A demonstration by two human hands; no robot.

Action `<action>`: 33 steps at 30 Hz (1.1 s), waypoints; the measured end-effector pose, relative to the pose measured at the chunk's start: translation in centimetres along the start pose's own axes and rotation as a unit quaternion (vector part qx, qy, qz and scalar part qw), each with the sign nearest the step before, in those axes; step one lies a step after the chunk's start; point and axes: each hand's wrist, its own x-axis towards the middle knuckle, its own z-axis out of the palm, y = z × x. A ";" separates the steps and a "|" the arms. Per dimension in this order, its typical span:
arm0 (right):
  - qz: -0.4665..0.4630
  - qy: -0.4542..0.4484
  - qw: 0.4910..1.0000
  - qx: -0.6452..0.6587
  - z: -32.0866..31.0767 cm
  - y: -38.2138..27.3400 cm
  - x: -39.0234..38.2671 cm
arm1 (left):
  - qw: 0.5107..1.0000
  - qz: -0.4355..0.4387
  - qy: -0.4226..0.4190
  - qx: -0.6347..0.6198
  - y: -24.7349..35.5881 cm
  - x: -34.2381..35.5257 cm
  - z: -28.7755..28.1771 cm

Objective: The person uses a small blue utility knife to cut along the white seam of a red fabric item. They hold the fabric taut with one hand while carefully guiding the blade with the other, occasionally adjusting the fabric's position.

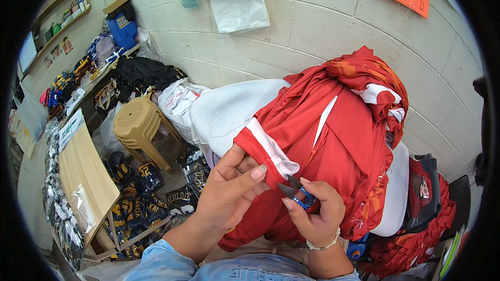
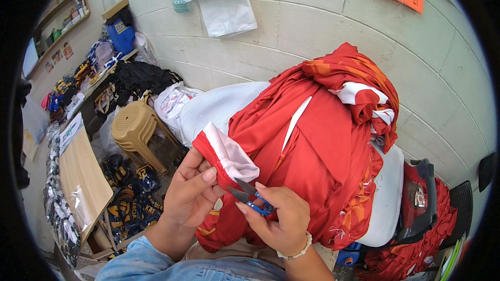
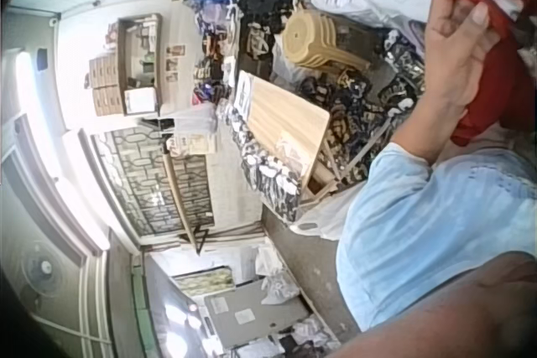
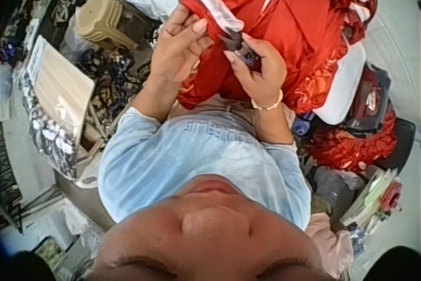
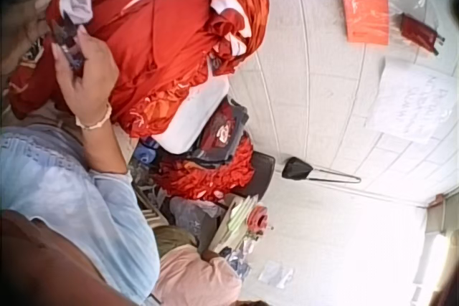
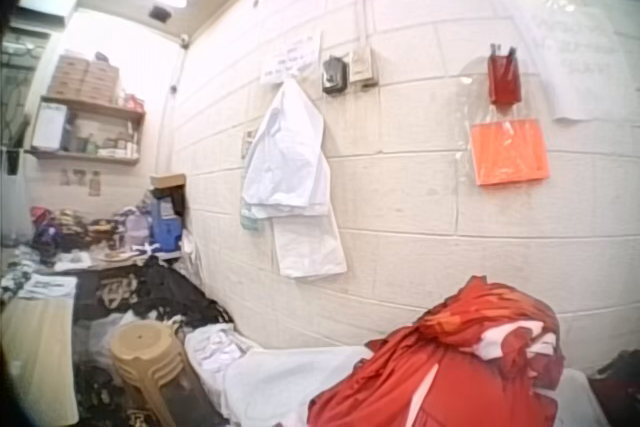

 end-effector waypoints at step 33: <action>0.144 -0.044 0.987 -0.054 -0.1 -1.4 1.0 | 0.995 0.075 0.054 0.034 0.0 0.9 -0.9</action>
